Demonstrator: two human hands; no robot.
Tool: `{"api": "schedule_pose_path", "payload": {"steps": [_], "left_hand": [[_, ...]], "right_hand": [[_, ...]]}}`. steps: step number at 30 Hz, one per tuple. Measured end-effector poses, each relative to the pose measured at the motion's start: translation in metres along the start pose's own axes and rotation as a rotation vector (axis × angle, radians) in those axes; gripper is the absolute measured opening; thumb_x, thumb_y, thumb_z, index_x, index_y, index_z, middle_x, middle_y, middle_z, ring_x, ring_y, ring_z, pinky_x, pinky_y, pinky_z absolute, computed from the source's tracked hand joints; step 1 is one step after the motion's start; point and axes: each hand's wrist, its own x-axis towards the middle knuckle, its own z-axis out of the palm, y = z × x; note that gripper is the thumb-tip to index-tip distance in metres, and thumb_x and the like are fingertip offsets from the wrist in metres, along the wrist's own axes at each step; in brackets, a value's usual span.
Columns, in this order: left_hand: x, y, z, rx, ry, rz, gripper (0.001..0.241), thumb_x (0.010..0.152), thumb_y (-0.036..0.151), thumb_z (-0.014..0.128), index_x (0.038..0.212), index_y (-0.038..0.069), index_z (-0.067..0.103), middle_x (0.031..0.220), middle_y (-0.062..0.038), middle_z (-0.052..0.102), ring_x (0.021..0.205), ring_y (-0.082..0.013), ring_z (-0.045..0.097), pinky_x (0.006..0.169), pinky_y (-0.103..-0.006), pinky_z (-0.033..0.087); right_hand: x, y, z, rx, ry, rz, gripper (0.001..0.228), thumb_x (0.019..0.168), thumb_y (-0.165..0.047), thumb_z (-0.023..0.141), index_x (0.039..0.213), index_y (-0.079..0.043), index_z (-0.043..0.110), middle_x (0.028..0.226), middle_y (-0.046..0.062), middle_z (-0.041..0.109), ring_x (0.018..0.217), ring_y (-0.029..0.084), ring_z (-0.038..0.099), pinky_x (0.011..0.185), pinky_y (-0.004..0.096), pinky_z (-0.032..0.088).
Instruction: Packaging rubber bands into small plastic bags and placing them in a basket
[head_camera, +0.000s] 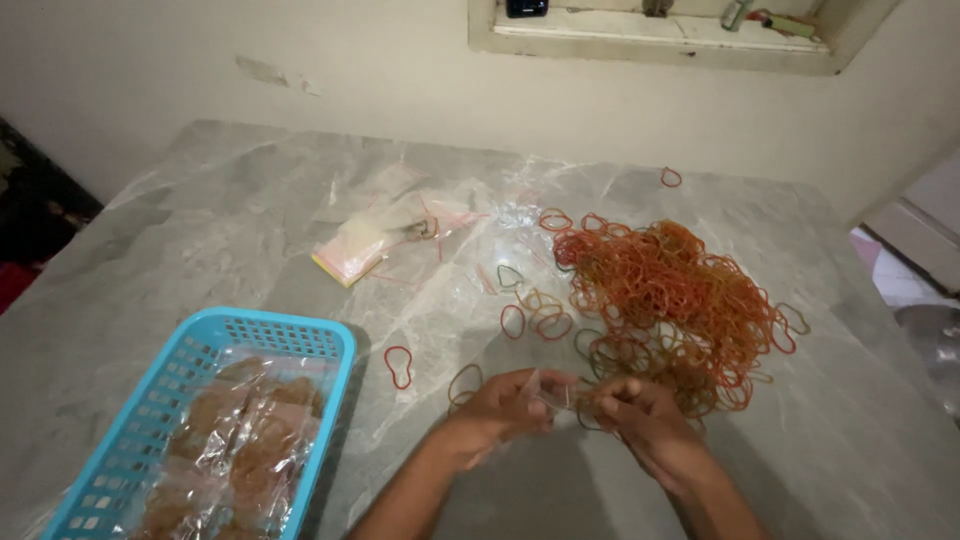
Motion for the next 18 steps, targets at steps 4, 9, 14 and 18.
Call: {"api": "schedule_pose_path", "payload": {"steps": [4, 9, 14, 18], "left_hand": [[0.002, -0.010, 0.000, 0.008, 0.021, -0.025, 0.055, 0.089, 0.037, 0.074, 0.135, 0.008, 0.067, 0.098, 0.001, 0.065, 0.088, -0.0087, 0.060, 0.081, -0.0276, 0.055], [0.019, -0.034, -0.026, 0.107, -0.047, 0.168, 0.059, 0.092, 0.034, 0.076, 0.139, 0.001, 0.059, 0.122, -0.015, 0.064, 0.096, -0.0177, 0.068, 0.081, -0.0328, 0.059], [0.000, -0.004, -0.001, 0.570, 0.189, 0.366, 0.063, 0.075, 0.034, 0.089, 0.131, 0.012, 0.069, 0.104, -0.006, 0.066, 0.081, -0.0141, 0.066, 0.075, -0.0295, 0.055], [0.001, 0.001, 0.005, 0.838, 0.283, 0.474, 0.064, 0.065, 0.040, 0.090, 0.123, 0.016, 0.074, 0.109, -0.009, 0.063, 0.085, -0.0246, 0.065, 0.078, -0.0369, 0.053]], "right_hand": [[0.001, 0.012, -0.001, -0.072, 0.100, 0.035, 0.015, 0.088, -0.010, 0.074, 0.094, 0.004, 0.076, 0.092, 0.019, 0.078, 0.084, 0.029, 0.071, 0.078, 0.042, 0.053], [-0.001, -0.002, 0.008, -0.218, 0.266, 0.025, 0.021, 0.097, -0.016, 0.070, 0.104, 0.003, 0.072, 0.094, 0.012, 0.065, 0.073, 0.019, 0.055, 0.060, 0.033, 0.046], [0.007, -0.011, 0.005, -0.583, 0.299, -0.277, 0.015, 0.091, -0.019, 0.079, 0.100, -0.008, 0.083, 0.097, 0.011, 0.074, 0.089, 0.020, 0.066, 0.081, 0.035, 0.054], [-0.004, -0.027, 0.027, -0.850, 0.296, -0.491, 0.011, 0.094, -0.021, 0.077, 0.099, -0.014, 0.083, 0.092, 0.008, 0.074, 0.092, 0.019, 0.069, 0.087, 0.035, 0.054]]}}
